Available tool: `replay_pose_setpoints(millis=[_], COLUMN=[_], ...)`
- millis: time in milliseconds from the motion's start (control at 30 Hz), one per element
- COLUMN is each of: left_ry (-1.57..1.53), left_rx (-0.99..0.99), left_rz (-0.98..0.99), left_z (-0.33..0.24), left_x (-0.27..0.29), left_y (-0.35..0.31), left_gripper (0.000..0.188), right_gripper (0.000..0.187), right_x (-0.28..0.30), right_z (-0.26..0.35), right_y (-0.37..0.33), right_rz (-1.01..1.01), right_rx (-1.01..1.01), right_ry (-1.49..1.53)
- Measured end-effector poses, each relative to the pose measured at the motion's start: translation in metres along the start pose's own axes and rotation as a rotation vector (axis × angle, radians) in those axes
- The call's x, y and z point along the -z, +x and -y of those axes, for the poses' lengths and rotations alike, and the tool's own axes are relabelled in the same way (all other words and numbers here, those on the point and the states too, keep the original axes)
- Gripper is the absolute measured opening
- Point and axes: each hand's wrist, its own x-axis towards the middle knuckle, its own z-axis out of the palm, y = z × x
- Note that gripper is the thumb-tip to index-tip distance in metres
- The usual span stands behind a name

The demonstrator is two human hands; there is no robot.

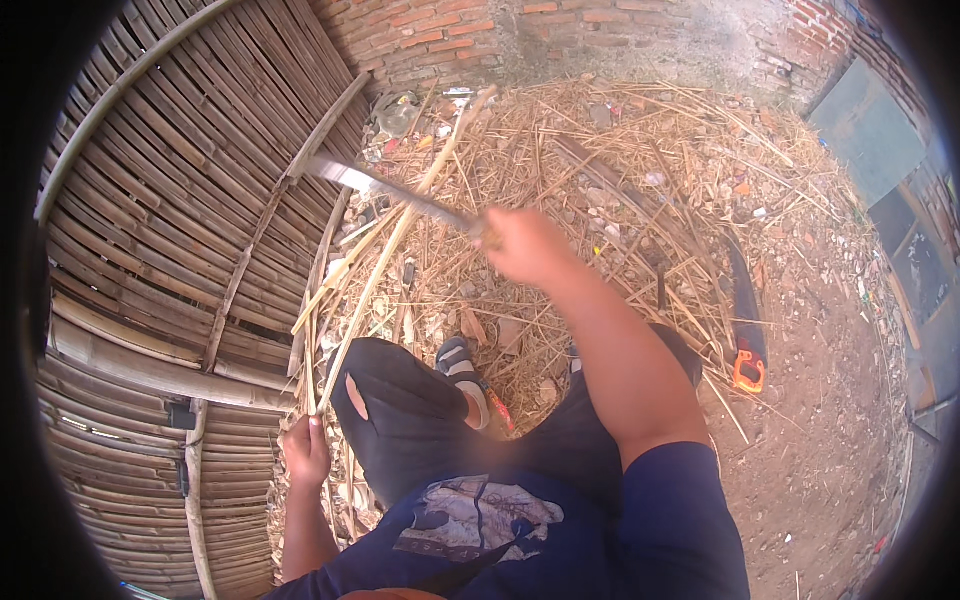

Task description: The person uses a blade to carve and shave pieces off a long bamboo stick.

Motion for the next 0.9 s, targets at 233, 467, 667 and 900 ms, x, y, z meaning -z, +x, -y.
replay_pose_setpoints(millis=[233, 467, 667, 900], left_ry=[-0.205, -0.050, -0.105, -0.200], left_rx=[0.062, 0.062, 0.066, 0.000], left_rz=[0.075, 0.033, 0.050, 0.084], left_z=[-0.011, 0.002, -0.018, -0.013], left_x=[-0.008, 0.006, -0.006, -0.007], left_y=[0.005, -0.001, 0.007, 0.008], left_gripper=[0.049, 0.048, 0.047, 0.048], right_gripper=[0.014, 0.017, 0.020, 0.017], right_x=[-0.027, 0.021, -0.006, -0.034], right_z=[0.049, -0.023, 0.006, 0.048], right_y=[-0.019, 0.007, -0.008, -0.018], right_rz=[0.028, -0.139, -0.092, -0.051], right_rx=[0.613, -0.115, 0.142, 0.669], right_ry=[-0.335, -0.112, -0.177, -0.356])
